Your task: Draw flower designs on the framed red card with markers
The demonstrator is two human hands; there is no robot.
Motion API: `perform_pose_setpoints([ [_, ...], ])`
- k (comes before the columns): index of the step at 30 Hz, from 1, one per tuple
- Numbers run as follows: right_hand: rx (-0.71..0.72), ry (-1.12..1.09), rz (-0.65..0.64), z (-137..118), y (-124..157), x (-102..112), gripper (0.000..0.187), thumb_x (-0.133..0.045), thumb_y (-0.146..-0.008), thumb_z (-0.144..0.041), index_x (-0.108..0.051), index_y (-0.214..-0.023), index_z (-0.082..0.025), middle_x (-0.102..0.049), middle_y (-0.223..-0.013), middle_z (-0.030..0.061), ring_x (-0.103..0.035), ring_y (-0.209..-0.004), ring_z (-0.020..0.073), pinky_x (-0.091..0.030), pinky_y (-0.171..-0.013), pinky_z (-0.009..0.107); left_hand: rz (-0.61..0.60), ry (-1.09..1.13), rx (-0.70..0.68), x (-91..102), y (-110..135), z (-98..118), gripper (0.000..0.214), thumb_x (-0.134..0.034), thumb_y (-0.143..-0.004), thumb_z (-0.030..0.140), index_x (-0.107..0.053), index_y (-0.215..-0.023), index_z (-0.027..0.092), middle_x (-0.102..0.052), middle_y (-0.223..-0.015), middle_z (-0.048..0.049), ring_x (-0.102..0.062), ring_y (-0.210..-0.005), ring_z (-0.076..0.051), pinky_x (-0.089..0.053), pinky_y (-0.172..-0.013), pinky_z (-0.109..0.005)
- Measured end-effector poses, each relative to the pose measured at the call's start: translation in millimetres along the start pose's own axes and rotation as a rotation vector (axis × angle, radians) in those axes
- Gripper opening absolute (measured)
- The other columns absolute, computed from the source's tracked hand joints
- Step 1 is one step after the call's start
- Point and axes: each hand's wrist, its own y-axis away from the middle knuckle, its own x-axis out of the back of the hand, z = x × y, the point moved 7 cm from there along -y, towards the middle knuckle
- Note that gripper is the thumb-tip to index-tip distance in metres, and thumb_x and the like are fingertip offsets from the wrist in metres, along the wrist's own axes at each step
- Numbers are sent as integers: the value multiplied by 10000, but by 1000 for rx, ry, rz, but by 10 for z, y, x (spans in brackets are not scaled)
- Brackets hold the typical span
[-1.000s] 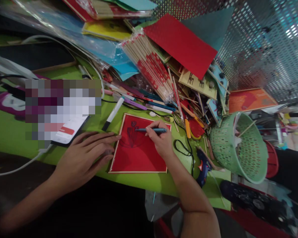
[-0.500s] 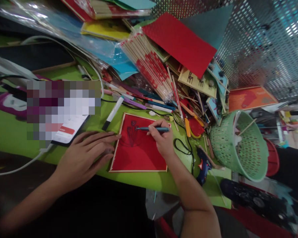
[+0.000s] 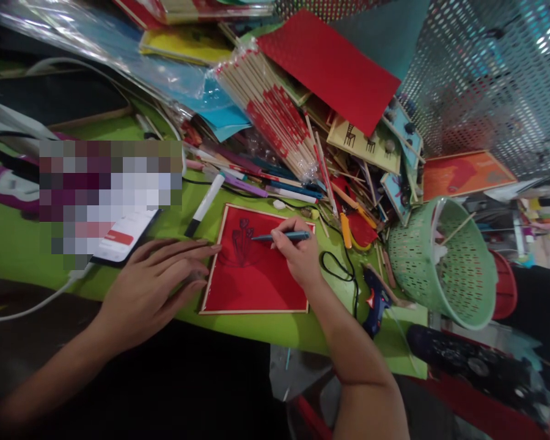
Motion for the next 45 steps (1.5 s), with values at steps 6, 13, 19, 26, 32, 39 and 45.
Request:
perform_pose_setpoints([
  [6, 3, -2, -8, 14, -4, -8, 206, -745, -890, -405, -628, -817, -252, -647, -620, -53, -576, -553, 132, -463, -577, 277, 2, 7, -2, 4, -9, 0, 156, -517, -1050, 312, -649, -986, 261, -736, -1407, -17, -677, -1311, -275, -427, -1133, -509],
  [13, 15, 50, -31, -36, -2, -34, 214, -736, -887, -399, -627, -784, -246, -646, -606, -44, -570, -556, 136, -463, -581, 281, 2, 16, 8, -2, 1, -8, 137, -531, -1039, 304, -661, -1022, 264, -738, -1403, -20, -677, -1310, -274, -422, -1150, -511],
  [19, 15, 61, -21, -32, 3, -20, 210, -733, -891, -411, -633, -803, -248, -658, -621, -44, -575, -564, 137, -472, -589, 284, 14, 3, -12, 8, -2, 5, 126, -538, -1044, 295, -657, -1046, 253, -738, -1403, -32, -681, -1310, -275, -426, -1132, -501],
  [26, 16, 29, -25, -45, -5, -29, 206, -742, -884, -400, -638, -794, -247, -650, -612, -46, -567, -555, 135, -463, -587, 286, 18, -11, -27, 9, -4, 14, 109, -533, -1052, 289, -630, -1027, 246, -731, -1414, -39, -678, -1312, -277, -415, -1111, -506],
  [32, 15, 12, -55, -36, 8, -37, 177, -739, -896, -351, -645, -791, -245, -648, -615, -52, -555, -561, 128, -437, -578, 273, 15, 7, -10, 12, 4, 2, 114, -538, -1048, 295, -629, -992, 257, -728, -1420, -21, -675, -1314, -269, -413, -1134, -496],
  [39, 17, 34, -66, -6, 19, -24, 187, -742, -903, -367, -652, -799, -240, -652, -630, -48, -583, -580, 131, -458, -600, 275, 13, -12, -23, 12, -9, 21, 130, -510, -1066, 293, -605, -990, 247, -721, -1431, -31, -667, -1324, -262, -403, -1113, -493],
  [45, 11, 26, -72, 6, 27, -28, 192, -755, -886, -370, -653, -793, -237, -648, -613, -52, -583, -560, 126, -454, -573, 258, 24, 1, -18, 16, -12, 16, 140, -522, -1058, 299, -621, -973, 246, -731, -1417, -23, -671, -1319, -258, -400, -1131, -470],
])
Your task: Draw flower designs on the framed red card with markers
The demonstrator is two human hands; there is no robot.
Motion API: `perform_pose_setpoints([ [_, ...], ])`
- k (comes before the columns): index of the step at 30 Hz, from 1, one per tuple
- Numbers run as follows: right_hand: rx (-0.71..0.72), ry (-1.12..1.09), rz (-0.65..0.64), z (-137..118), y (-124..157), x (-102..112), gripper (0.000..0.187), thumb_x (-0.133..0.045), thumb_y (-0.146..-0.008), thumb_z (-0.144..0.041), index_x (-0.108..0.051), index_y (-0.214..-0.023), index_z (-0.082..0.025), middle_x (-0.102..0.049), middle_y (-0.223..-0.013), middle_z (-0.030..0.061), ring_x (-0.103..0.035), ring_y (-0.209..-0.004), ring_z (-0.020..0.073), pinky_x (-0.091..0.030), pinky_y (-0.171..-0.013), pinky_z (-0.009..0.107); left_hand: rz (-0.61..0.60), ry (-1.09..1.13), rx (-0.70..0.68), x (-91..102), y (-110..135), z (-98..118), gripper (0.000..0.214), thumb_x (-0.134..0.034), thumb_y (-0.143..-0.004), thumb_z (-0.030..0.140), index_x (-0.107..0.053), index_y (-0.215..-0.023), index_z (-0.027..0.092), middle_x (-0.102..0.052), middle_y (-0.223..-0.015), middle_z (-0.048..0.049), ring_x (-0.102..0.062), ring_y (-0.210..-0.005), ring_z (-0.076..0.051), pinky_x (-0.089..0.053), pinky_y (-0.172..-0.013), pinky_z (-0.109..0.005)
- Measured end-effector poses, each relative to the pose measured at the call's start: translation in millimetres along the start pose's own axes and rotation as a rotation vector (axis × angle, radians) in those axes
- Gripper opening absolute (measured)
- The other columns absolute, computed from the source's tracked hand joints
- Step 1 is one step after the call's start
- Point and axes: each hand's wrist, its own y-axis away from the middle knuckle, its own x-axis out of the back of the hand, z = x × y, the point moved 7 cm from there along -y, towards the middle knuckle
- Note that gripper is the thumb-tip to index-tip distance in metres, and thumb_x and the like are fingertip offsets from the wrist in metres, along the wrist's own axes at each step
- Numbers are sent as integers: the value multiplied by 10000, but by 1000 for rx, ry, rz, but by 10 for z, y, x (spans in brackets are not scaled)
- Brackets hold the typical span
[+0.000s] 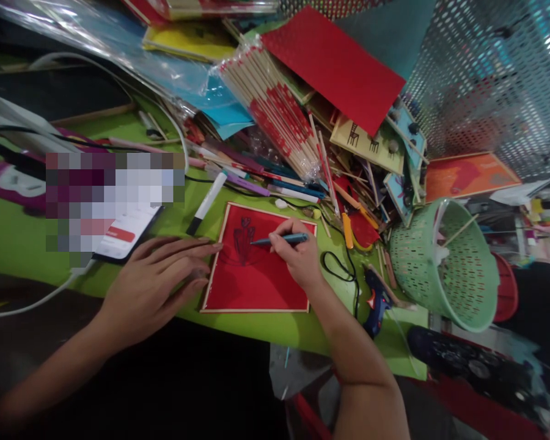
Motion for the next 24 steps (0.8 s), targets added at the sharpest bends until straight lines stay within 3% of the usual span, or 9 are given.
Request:
perform_pose_setpoints([
  [17, -7, -47, -51, 24, 34, -25, 194, -785, -874, -367, -669, -796, -232, -668, -654, -41, -632, -568, 128, -471, -550, 253, -7, -5, 2, -10, 8, -6, 145, -514, -1062, 296, -626, -985, 245, -732, -1414, -28, -668, -1327, -263, -403, -1119, -481],
  [24, 3, -49, -9, 4, 19, -19, 172, -760, -877, -348, -653, -798, -239, -644, -635, -51, -597, -572, 127, -469, -574, 262, -16, 0, 14, -14, 7, -18, 163, -514, -1062, 316, -640, -980, 252, -735, -1409, -17, -667, -1327, -265, -407, -1127, -484],
])
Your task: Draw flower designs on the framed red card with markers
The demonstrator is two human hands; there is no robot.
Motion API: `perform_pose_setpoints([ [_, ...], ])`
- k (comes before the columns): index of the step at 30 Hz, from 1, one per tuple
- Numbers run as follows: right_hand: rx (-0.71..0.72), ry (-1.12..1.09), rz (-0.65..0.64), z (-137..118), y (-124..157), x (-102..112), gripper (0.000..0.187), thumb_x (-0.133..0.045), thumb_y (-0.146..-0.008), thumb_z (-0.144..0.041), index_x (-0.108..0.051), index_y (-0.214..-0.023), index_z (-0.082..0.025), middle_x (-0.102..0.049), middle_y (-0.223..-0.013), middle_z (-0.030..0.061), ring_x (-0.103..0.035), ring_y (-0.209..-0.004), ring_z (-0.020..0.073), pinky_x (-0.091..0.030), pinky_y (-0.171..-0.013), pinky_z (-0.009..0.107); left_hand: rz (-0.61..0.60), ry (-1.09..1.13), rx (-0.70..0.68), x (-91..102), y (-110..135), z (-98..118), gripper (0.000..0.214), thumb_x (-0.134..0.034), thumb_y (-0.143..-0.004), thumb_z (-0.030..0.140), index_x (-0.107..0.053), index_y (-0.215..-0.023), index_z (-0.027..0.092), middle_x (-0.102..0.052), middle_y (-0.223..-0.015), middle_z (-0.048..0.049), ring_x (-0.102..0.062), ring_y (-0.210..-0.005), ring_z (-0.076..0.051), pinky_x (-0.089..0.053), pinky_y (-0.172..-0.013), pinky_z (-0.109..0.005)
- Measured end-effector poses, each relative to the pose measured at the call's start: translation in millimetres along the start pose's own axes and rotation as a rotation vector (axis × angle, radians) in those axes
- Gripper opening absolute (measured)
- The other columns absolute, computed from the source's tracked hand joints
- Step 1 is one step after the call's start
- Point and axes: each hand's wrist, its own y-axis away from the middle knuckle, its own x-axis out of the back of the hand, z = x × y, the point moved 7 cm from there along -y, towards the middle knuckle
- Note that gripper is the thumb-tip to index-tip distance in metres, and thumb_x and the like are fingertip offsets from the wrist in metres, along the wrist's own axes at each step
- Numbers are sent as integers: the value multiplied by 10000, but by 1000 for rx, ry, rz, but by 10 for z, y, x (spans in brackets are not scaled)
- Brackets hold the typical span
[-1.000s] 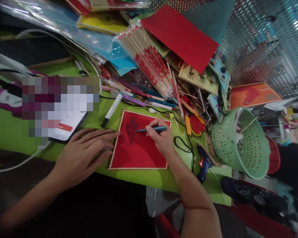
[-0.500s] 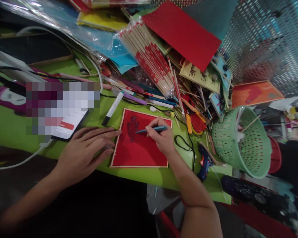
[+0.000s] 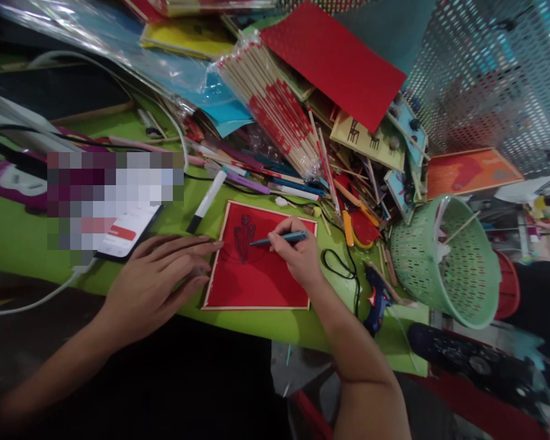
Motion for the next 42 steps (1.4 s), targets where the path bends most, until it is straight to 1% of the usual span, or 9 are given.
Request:
perform_pose_setpoints([
  [6, 21, 23, 35, -33, -22, 12, 158, -740, -896, -330, -648, -802, -243, -640, -640, -54, -592, -590, 126, -467, -604, 271, 5, -1, -6, 11, -6, 14, 164, -513, -1060, 313, -637, -977, 247, -737, -1407, -25, -672, -1320, -270, -408, -1116, -481],
  [12, 28, 34, 58, -53, -31, 23, 152, -733, -901, -331, -641, -816, -245, -645, -640, -55, -580, -585, 126, -452, -593, 271, 0, -14, -22, 7, -1, 21, 143, -512, -1065, 303, -620, -993, 243, -727, -1422, -34, -669, -1323, -269, -402, -1103, -486],
  [21, 17, 54, 16, -39, -19, 3, 179, -736, -913, -358, -649, -810, -240, -648, -648, -49, -585, -597, 129, -458, -608, 273, 7, -24, -24, 15, -3, 27, 142, -503, -1070, 303, -603, -985, 248, -723, -1428, -32, -669, -1323, -264, -409, -1105, -498],
  [26, -8, 64, 47, -54, -21, 8, 195, -737, -898, -393, -641, -814, -245, -661, -648, -38, -594, -601, 140, -466, -602, 277, 1, 5, 0, 3, -2, 11, 147, -517, -1054, 311, -629, -976, 255, -733, -1412, -23, -672, -1320, -271, -419, -1132, -508],
  [29, 1, 69, 35, -58, -20, 5, 197, -738, -893, -389, -642, -800, -245, -656, -645, -39, -585, -598, 137, -466, -604, 277, -2, 22, 22, -7, 6, -10, 144, -522, -1048, 312, -637, -977, 263, -732, -1413, -20, -665, -1328, -268, -413, -1151, -513],
  [33, -4, 57, 18, -32, -6, 11, 201, -744, -886, -390, -645, -794, -241, -642, -625, -45, -568, -565, 130, -453, -578, 270, -7, 15, 17, -8, 6, -7, 146, -518, -1050, 311, -632, -974, 261, -730, -1417, -14, -665, -1330, -265, -412, -1138, -506],
  [42, -17, 7, -23, -16, 16, -9, 201, -777, -865, -380, -656, -793, -237, -660, -618, -43, -594, -553, 127, -447, -539, 252, -16, -9, 19, -3, -1, -6, 162, -509, -1059, 332, -649, -1015, 265, -731, -1415, -22, -667, -1328, -269, -425, -1121, -509],
])
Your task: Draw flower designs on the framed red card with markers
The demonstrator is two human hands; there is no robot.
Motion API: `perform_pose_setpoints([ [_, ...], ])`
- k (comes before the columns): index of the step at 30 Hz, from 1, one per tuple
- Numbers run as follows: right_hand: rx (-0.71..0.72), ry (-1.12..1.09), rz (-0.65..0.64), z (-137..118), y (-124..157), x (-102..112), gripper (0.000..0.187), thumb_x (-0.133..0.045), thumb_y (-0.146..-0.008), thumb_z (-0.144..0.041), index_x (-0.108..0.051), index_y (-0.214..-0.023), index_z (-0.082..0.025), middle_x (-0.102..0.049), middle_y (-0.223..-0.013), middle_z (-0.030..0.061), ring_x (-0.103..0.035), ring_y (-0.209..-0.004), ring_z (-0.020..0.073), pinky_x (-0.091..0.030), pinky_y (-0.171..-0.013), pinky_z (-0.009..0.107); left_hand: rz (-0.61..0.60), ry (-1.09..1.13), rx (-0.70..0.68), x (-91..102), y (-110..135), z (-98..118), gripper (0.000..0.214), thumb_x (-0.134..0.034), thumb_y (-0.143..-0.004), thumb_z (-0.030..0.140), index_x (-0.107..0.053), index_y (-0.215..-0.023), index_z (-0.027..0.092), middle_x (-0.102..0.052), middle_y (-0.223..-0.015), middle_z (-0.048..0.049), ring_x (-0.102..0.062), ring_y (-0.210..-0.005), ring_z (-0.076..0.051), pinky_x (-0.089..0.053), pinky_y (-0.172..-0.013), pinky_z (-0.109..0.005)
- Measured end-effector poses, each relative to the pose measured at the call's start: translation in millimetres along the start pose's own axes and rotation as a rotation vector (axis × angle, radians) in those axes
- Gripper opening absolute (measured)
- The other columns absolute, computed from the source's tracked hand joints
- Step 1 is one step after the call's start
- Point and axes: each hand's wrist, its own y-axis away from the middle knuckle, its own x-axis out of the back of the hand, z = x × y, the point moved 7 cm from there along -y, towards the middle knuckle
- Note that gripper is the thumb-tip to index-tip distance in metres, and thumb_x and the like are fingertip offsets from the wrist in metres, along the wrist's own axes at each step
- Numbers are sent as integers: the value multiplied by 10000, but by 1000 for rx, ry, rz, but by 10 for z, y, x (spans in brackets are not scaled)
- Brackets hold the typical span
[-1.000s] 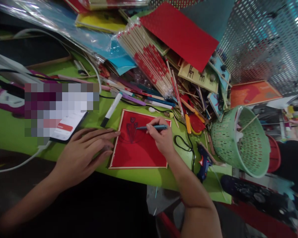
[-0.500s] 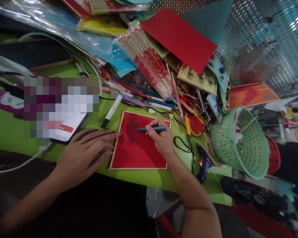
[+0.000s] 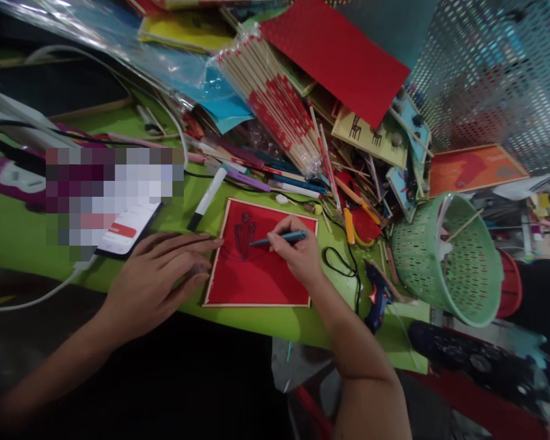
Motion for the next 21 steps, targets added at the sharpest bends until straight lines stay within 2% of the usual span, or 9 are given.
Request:
perform_pose_setpoints([
  [12, -27, -4, -63, 52, 39, -20, 263, -807, -873, -453, -666, -808, -241, -661, -631, -41, -588, -551, 131, -464, -535, 263, 8, 19, 1, 4, 1, -6, 155, -526, -1045, 330, -662, -1013, 262, -737, -1406, -17, -676, -1318, -274, -421, -1130, -504],
  [17, -39, -35, -108, 34, 49, -42, 241, -806, -884, -427, -676, -808, -239, -660, -626, -42, -571, -538, 122, -446, -529, 258, 2, 0, -5, 14, 4, 2, 145, -516, -1052, 326, -644, -1028, 262, -732, -1415, -22, -674, -1322, -275, -428, -1099, -508],
  [21, -38, -16, -85, 52, 44, -29, 257, -809, -876, -449, -676, -816, -238, -667, -638, -36, -593, -555, 133, -463, -539, 263, 5, -7, -14, 14, 6, 6, 145, -507, -1055, 325, -636, -1023, 267, -730, -1417, -16, -677, -1318, -268, -426, -1100, -515],
])
